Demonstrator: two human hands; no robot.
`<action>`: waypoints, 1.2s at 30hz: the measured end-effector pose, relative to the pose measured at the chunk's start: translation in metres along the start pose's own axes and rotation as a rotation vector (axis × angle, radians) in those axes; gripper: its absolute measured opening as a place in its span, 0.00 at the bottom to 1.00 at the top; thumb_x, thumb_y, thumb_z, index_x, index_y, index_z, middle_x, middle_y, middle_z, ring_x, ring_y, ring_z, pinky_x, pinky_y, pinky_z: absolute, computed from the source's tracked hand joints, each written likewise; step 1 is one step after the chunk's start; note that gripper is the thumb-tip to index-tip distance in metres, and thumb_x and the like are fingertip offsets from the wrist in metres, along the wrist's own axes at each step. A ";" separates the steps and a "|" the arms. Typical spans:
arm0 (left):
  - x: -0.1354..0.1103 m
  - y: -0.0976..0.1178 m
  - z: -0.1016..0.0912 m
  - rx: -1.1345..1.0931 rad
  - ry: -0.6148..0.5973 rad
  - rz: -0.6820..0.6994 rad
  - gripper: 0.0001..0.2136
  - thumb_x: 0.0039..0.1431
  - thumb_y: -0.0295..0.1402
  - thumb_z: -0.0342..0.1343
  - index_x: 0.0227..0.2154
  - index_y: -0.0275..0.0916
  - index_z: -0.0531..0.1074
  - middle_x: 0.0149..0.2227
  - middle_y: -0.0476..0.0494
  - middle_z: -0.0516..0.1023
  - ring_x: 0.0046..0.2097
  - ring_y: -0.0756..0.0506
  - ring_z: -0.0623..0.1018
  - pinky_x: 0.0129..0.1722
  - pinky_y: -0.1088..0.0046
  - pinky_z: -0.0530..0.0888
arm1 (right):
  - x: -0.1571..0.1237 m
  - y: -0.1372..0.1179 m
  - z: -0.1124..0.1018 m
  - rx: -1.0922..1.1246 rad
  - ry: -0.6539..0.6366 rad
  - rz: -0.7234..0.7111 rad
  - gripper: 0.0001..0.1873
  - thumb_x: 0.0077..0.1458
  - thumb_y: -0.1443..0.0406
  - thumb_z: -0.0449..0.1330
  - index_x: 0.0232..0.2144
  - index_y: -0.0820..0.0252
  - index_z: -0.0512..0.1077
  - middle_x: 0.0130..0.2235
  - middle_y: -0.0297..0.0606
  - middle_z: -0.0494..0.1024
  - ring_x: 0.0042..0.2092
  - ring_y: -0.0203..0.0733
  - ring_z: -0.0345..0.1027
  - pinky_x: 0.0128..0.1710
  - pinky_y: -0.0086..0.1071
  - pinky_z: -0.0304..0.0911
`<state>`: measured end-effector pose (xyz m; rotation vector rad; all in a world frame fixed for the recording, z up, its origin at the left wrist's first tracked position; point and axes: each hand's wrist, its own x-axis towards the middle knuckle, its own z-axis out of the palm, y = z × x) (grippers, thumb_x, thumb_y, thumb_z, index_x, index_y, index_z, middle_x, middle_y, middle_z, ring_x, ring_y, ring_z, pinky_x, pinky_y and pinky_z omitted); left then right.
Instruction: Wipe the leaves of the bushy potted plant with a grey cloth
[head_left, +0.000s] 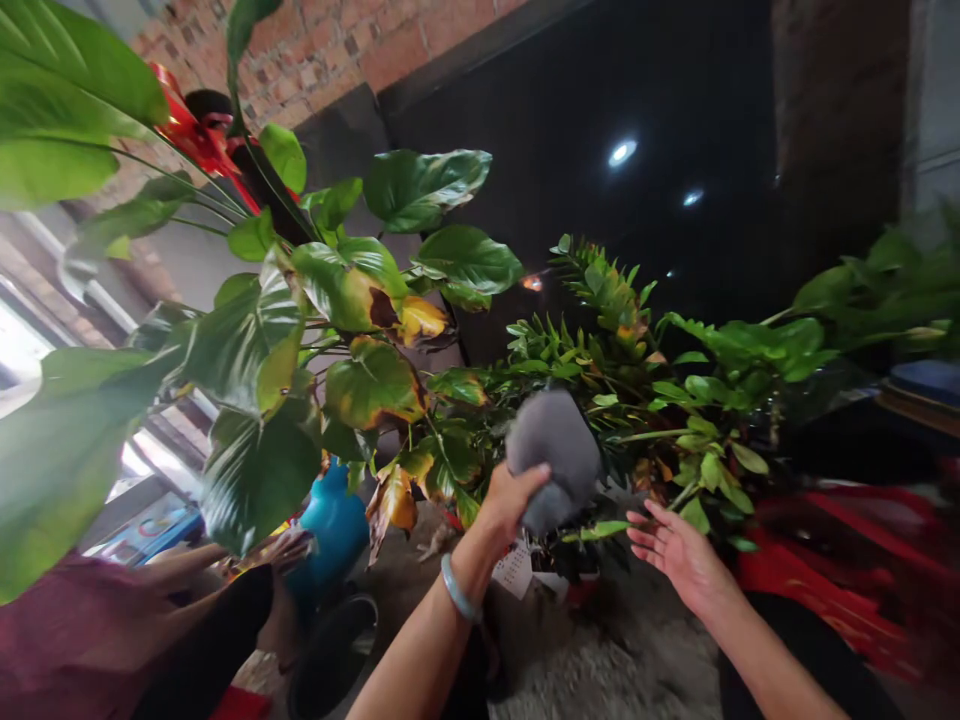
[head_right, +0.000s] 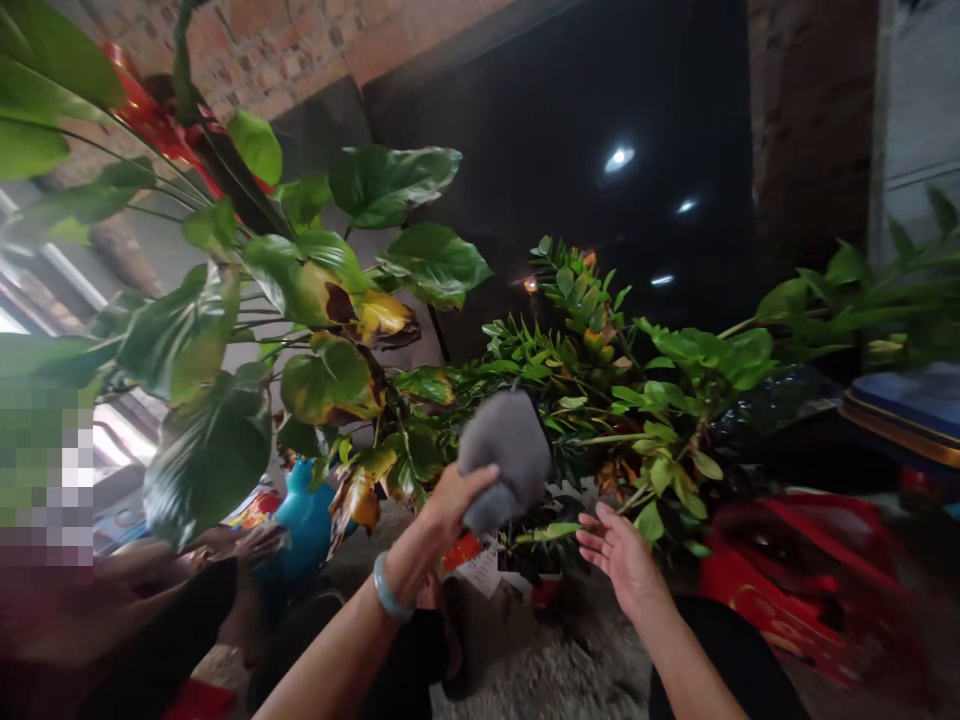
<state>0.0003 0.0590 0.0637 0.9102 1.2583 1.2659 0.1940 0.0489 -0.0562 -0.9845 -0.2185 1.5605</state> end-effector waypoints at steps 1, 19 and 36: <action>-0.006 -0.009 -0.001 0.091 -0.092 -0.061 0.12 0.32 0.29 0.70 0.26 0.35 0.79 0.26 0.44 0.81 0.29 0.44 0.77 0.32 0.70 0.74 | 0.001 0.000 -0.002 -0.015 0.013 0.004 0.12 0.37 0.63 0.65 0.29 0.55 0.70 0.25 0.36 0.80 0.24 0.43 0.72 0.26 0.35 0.66; -0.007 -0.004 0.012 0.438 -0.405 -0.059 0.07 0.36 0.27 0.66 0.23 0.36 0.79 0.23 0.47 0.79 0.27 0.46 0.75 0.29 0.73 0.72 | 0.005 0.001 -0.008 0.009 -0.053 -0.005 0.08 0.36 0.63 0.65 0.24 0.55 0.71 0.24 0.36 0.80 0.31 0.48 0.75 0.32 0.38 0.68; -0.010 0.010 -0.001 0.401 -0.412 -0.086 0.10 0.33 0.30 0.68 0.25 0.37 0.79 0.26 0.46 0.80 0.29 0.44 0.76 0.31 0.70 0.73 | -0.002 -0.006 -0.008 0.062 0.002 0.034 0.09 0.37 0.67 0.65 0.26 0.57 0.73 0.23 0.37 0.80 0.22 0.40 0.71 0.23 0.31 0.66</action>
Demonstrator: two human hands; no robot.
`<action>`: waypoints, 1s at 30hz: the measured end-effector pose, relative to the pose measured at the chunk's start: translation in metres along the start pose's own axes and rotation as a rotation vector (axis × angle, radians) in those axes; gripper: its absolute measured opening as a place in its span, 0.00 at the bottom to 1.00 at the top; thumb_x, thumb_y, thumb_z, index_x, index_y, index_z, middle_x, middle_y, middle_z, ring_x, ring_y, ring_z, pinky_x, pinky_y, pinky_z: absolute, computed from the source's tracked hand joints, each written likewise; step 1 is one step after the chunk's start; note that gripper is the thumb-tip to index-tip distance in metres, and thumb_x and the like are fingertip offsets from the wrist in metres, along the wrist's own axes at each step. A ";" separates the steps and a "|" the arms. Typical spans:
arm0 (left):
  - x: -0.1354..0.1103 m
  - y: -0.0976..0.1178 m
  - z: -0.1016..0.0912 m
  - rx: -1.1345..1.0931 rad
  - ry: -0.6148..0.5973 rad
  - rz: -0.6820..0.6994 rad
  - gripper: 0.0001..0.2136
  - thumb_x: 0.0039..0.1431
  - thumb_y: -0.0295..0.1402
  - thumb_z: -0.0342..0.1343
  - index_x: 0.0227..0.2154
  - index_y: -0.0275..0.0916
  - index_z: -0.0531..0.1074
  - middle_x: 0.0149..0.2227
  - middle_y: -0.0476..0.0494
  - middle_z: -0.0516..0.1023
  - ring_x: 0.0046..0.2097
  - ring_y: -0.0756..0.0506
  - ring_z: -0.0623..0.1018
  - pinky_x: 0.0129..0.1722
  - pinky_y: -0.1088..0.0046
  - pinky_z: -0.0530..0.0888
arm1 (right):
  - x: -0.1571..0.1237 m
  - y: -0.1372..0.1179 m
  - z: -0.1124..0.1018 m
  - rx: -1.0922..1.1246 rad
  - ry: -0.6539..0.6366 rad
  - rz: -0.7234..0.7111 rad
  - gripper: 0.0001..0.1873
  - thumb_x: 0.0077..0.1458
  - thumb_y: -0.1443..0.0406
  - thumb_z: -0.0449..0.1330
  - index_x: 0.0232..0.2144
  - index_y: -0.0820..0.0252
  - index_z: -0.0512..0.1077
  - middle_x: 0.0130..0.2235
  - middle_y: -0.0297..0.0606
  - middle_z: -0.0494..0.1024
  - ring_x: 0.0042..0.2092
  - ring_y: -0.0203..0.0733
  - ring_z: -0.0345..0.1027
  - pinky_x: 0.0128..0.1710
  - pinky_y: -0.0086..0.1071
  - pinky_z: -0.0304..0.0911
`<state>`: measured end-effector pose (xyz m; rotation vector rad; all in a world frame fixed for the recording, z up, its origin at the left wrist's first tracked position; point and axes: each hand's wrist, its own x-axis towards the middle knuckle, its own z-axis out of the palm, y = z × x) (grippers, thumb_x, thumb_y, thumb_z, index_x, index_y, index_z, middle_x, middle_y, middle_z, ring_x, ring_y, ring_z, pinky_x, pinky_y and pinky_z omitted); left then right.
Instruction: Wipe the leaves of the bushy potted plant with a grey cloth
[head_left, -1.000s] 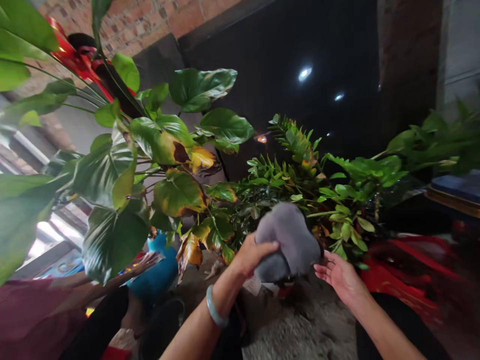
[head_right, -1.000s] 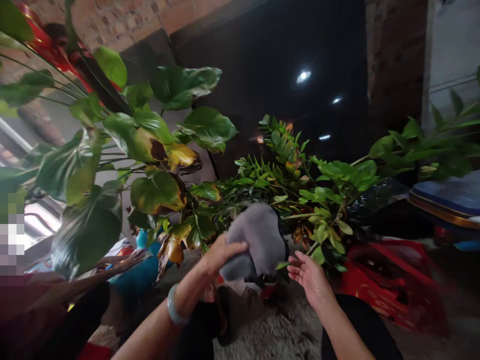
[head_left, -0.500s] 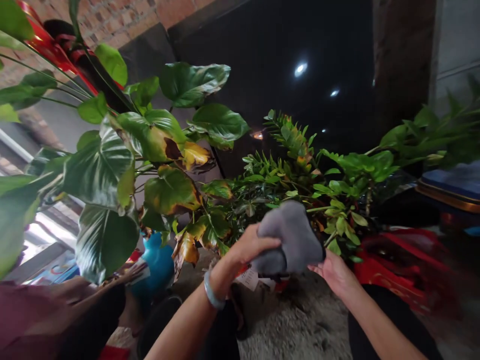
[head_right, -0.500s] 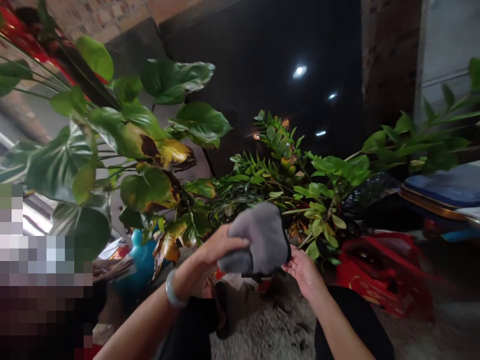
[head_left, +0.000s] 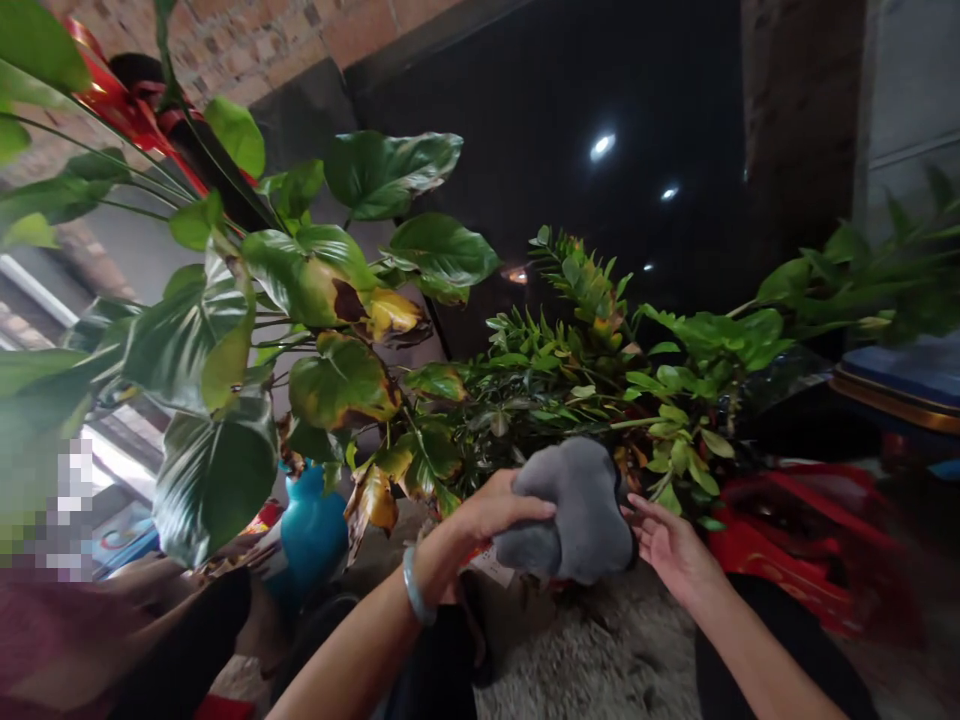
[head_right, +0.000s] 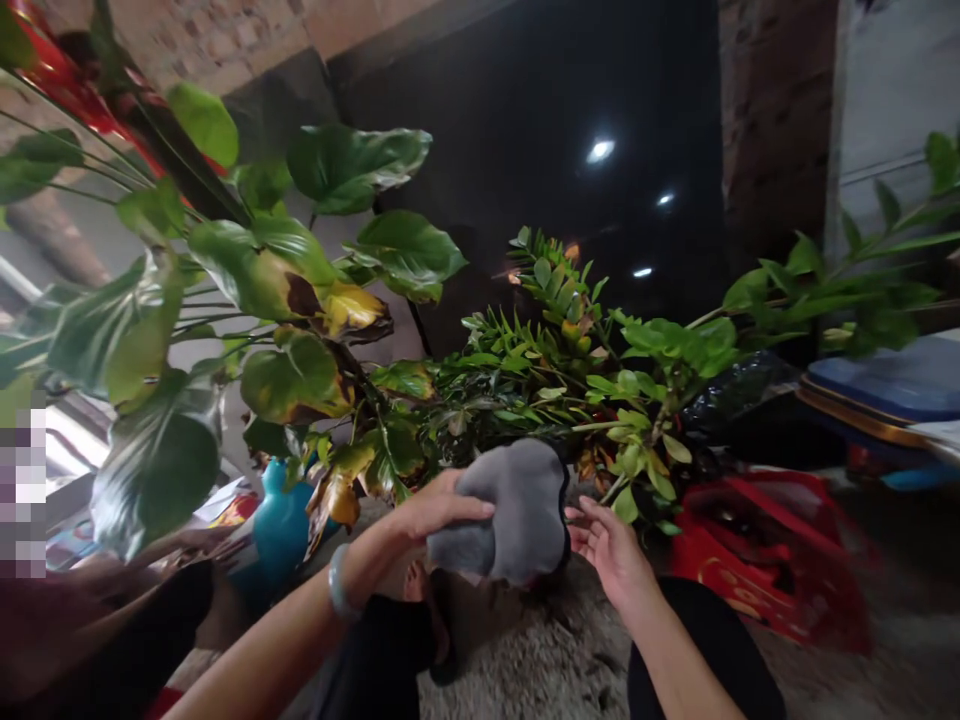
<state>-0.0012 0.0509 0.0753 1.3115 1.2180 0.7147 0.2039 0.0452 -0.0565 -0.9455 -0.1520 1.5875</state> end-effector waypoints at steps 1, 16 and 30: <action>0.000 0.012 -0.005 -0.024 0.003 0.070 0.12 0.33 0.32 0.69 0.27 0.37 0.80 0.27 0.46 0.81 0.29 0.44 0.77 0.31 0.70 0.73 | -0.001 -0.001 0.000 0.003 0.002 0.003 0.09 0.37 0.68 0.65 0.26 0.57 0.72 0.23 0.37 0.80 0.22 0.40 0.71 0.23 0.32 0.67; 0.004 0.000 -0.004 0.065 -0.011 0.119 0.12 0.33 0.30 0.68 0.27 0.36 0.80 0.26 0.48 0.80 0.30 0.44 0.77 0.31 0.71 0.73 | 0.003 0.003 0.001 -0.004 0.004 -0.005 0.08 0.37 0.68 0.66 0.24 0.58 0.71 0.21 0.36 0.79 0.20 0.38 0.69 0.22 0.30 0.66; -0.003 -0.014 -0.012 0.086 0.079 0.110 0.12 0.31 0.30 0.67 0.25 0.36 0.79 0.25 0.48 0.80 0.29 0.44 0.76 0.29 0.71 0.72 | -0.004 -0.002 0.004 0.014 0.038 0.017 0.05 0.39 0.68 0.63 0.25 0.59 0.73 0.22 0.38 0.80 0.20 0.38 0.70 0.22 0.31 0.67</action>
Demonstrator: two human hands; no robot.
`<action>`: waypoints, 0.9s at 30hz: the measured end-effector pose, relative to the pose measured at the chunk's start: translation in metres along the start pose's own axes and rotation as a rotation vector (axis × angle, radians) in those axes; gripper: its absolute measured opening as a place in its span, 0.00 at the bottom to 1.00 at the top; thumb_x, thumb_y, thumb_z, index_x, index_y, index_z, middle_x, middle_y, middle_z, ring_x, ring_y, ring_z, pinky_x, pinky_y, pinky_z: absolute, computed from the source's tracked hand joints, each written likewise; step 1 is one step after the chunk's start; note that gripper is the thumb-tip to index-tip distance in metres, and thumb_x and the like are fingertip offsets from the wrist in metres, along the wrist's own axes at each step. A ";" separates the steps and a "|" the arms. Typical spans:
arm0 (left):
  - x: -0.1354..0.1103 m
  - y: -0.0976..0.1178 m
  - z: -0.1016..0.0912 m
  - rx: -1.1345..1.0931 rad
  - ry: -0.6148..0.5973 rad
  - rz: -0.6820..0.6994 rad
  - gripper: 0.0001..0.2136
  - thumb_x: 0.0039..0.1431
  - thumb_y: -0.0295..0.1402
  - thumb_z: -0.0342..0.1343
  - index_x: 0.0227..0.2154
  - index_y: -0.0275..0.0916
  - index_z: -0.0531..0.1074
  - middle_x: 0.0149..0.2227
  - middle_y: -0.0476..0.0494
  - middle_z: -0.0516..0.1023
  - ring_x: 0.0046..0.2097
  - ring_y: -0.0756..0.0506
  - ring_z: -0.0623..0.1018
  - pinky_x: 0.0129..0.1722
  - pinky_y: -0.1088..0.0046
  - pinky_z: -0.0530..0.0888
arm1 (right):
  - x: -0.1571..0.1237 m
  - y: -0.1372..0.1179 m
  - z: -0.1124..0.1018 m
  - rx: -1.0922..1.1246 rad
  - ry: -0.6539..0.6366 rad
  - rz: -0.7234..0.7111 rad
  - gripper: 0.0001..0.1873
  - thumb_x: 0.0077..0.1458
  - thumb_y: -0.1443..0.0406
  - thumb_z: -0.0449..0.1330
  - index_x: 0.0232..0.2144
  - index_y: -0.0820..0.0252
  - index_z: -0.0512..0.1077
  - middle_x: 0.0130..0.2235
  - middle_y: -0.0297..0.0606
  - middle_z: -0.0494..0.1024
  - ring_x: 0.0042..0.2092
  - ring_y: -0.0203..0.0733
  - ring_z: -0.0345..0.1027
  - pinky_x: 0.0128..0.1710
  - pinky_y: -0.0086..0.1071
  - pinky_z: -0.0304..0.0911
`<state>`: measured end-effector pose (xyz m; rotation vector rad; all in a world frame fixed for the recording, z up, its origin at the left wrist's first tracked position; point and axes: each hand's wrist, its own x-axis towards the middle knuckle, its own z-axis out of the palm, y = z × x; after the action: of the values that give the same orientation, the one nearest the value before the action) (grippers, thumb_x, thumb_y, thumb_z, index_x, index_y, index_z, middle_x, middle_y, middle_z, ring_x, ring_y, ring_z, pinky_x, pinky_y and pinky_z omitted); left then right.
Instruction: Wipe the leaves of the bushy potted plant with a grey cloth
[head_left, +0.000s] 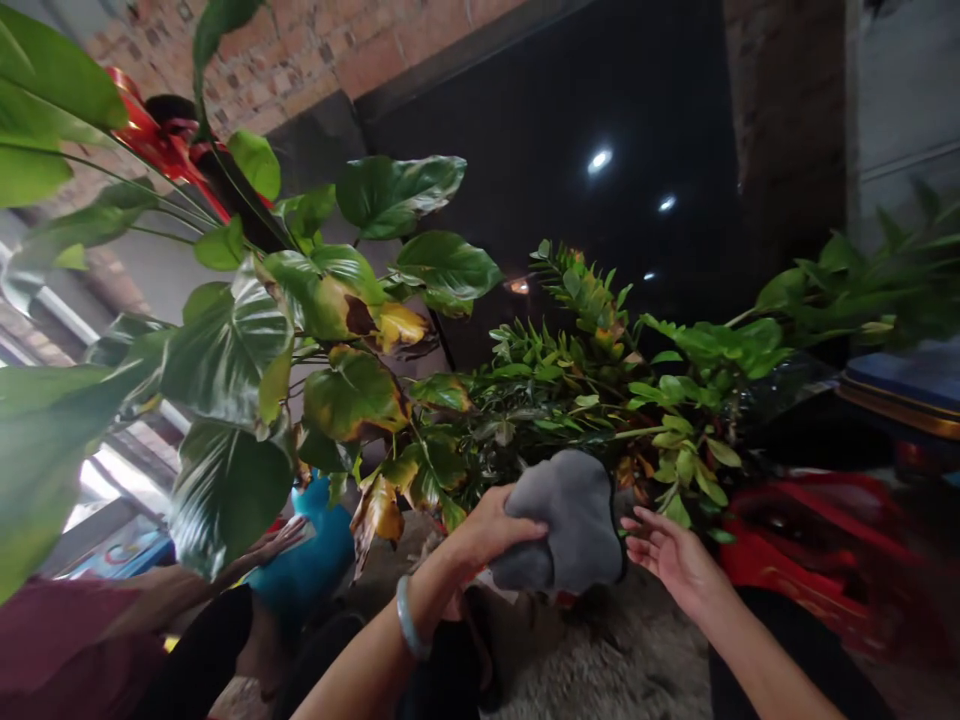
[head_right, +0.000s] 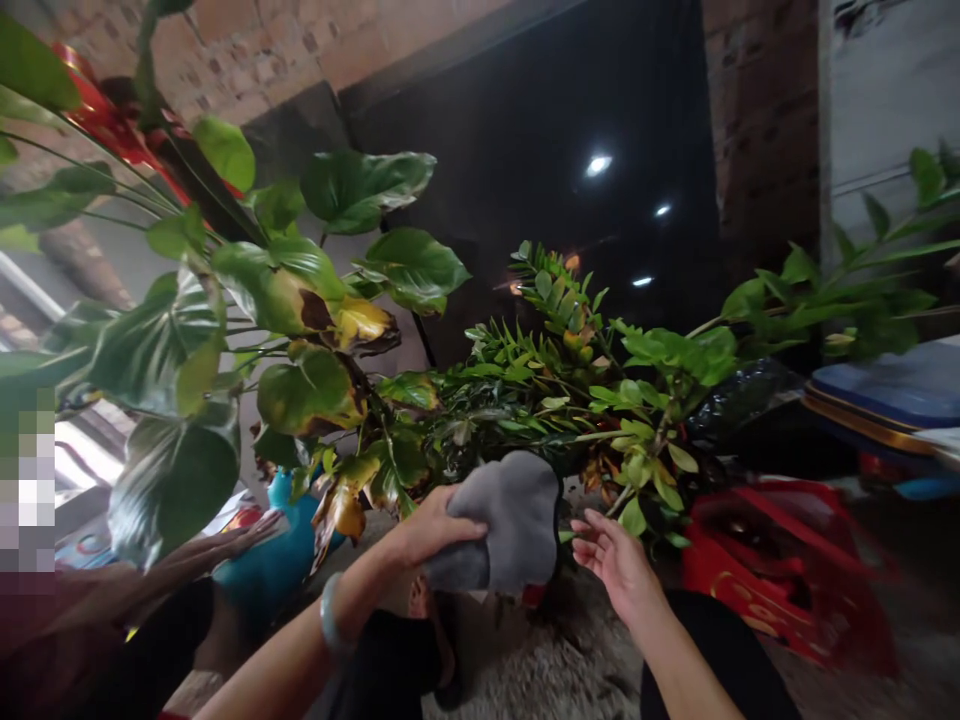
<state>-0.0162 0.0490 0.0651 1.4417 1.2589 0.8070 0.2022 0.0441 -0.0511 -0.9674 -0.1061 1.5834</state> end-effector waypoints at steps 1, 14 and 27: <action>-0.002 0.009 -0.005 -0.035 0.029 0.039 0.13 0.31 0.31 0.68 0.26 0.35 0.79 0.25 0.48 0.80 0.28 0.45 0.75 0.29 0.72 0.72 | 0.000 -0.001 0.000 0.002 -0.003 -0.001 0.06 0.38 0.68 0.63 0.25 0.59 0.73 0.22 0.38 0.80 0.20 0.38 0.70 0.22 0.31 0.67; -0.017 -0.012 -0.002 -0.049 0.069 -0.066 0.10 0.29 0.31 0.66 0.21 0.38 0.78 0.21 0.50 0.78 0.27 0.45 0.74 0.29 0.71 0.70 | 0.008 0.011 0.002 0.067 -0.152 -0.074 0.10 0.39 0.66 0.65 0.29 0.56 0.73 0.30 0.37 0.81 0.33 0.45 0.76 0.37 0.38 0.69; -0.024 -0.028 -0.006 -0.141 0.281 -0.069 0.17 0.25 0.34 0.70 0.25 0.35 0.77 0.23 0.48 0.78 0.27 0.46 0.74 0.29 0.71 0.71 | 0.006 0.010 0.003 0.066 -0.097 -0.052 0.09 0.41 0.67 0.63 0.30 0.57 0.73 0.28 0.38 0.81 0.29 0.43 0.74 0.33 0.36 0.69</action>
<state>-0.0348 0.0261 0.0431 1.1941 1.4228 1.0563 0.1924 0.0481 -0.0579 -0.8301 -0.1442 1.5767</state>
